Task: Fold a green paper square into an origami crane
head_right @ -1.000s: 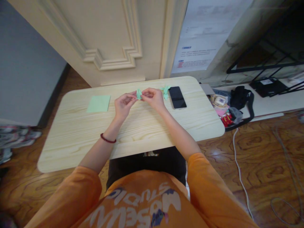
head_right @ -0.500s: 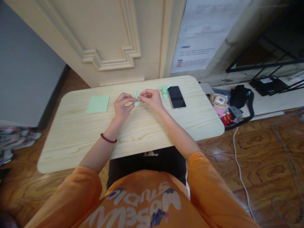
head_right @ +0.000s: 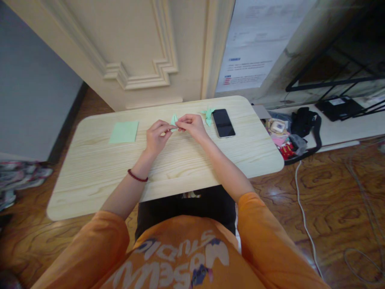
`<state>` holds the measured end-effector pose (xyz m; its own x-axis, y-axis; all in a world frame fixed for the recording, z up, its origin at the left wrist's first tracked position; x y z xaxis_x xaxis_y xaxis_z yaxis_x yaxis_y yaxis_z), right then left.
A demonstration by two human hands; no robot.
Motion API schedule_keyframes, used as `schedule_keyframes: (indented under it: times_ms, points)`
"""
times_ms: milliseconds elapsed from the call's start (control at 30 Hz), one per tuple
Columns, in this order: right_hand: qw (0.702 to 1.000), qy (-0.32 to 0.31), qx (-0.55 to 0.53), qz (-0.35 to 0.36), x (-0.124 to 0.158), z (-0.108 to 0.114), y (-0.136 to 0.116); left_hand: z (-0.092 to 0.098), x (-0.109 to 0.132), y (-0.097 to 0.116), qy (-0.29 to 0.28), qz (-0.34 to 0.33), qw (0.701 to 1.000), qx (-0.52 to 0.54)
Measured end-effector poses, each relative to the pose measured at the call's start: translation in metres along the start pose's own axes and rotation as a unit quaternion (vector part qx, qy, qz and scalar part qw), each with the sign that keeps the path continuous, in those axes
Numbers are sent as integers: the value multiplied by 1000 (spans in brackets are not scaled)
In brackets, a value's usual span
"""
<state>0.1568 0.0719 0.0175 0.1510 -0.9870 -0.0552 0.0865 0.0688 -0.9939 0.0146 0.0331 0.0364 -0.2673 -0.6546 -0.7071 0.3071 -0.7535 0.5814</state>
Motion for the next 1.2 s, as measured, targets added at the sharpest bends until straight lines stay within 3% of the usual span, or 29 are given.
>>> schedule_keyframes:
  times_ms: [433, 600, 767, 933, 1200]
  points:
    - [1000, -1, 13, 6, -2, 1, 3, -5, 0, -11, 5, 54, 997, 49]
    - [1000, 1, 10, 7, -3, 2, 5, -8, 0, -20, 22, 121, 987, 100]
    - [1000, -2, 16, 7, -4, 1, 7, -8, 1, -32, 46, 210, 959, 184]
    - [1000, -13, 8, 3, -3, -1, 7, -2, 0, -36, 92, 242, 935, 242]
    - [1000, -27, -13, -1, -2, -2, 9, -11, 13, -50, 159, 353, 858, 337]
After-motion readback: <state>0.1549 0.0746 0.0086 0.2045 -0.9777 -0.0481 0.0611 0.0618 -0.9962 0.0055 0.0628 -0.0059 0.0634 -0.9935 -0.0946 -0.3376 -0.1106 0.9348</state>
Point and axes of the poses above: each hand's wrist, its own x-axis away from the middle knuckle, its own z-axis out of the back of the hand, y = z × x, the point moved 7 cm from there along -x, towards the middle knuckle, and after that the axes turned 11 degrees about x, right-handed, at the moved point
